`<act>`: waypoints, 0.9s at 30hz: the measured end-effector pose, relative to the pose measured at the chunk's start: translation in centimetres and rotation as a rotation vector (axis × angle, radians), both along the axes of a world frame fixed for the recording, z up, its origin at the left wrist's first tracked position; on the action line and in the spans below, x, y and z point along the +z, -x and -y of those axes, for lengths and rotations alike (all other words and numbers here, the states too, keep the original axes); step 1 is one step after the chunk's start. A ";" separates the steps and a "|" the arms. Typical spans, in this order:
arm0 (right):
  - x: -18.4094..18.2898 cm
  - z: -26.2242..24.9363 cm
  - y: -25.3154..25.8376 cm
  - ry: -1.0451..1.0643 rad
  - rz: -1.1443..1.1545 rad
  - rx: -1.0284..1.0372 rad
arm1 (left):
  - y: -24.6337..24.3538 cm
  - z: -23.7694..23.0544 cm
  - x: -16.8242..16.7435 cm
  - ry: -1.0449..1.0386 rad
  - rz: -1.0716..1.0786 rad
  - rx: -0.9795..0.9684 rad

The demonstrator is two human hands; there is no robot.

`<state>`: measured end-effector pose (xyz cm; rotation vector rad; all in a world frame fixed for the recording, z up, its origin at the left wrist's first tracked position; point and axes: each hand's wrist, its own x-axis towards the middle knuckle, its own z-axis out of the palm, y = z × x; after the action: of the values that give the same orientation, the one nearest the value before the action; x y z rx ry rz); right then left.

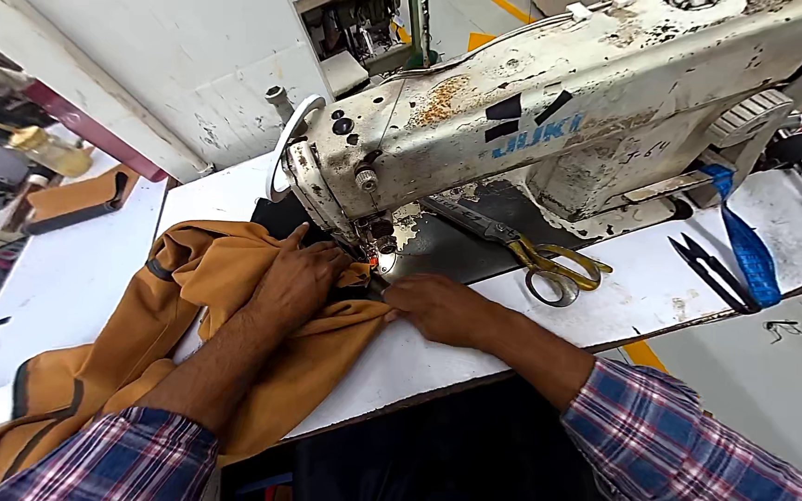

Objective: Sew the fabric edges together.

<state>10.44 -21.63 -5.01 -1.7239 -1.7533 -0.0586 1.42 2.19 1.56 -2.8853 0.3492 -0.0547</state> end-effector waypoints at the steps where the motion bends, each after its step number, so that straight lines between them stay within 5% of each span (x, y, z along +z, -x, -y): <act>1: -0.2 0.3 -0.3 0.003 -0.005 0.012 | -0.2 0.2 0.2 -0.006 -0.012 0.007; 8: -0.9 0.6 0.1 0.120 0.060 0.003 | 1.6 0.7 0.6 0.175 0.007 -0.195; 12: -0.6 -0.1 -0.4 0.017 0.188 -0.009 | 2.1 2.0 0.0 0.189 -0.003 -0.198; 19: -1.4 0.0 -1.6 -0.072 0.170 0.045 | 1.3 2.3 1.2 0.629 -0.103 0.366; 27: -1.1 0.1 -1.6 -0.070 0.212 0.043 | -0.2 1.7 2.3 0.764 -0.279 0.473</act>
<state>12.01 -21.75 -6.13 -1.6795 -1.9156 -0.2894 1.59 0.45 3.86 -3.6454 -0.4183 0.3781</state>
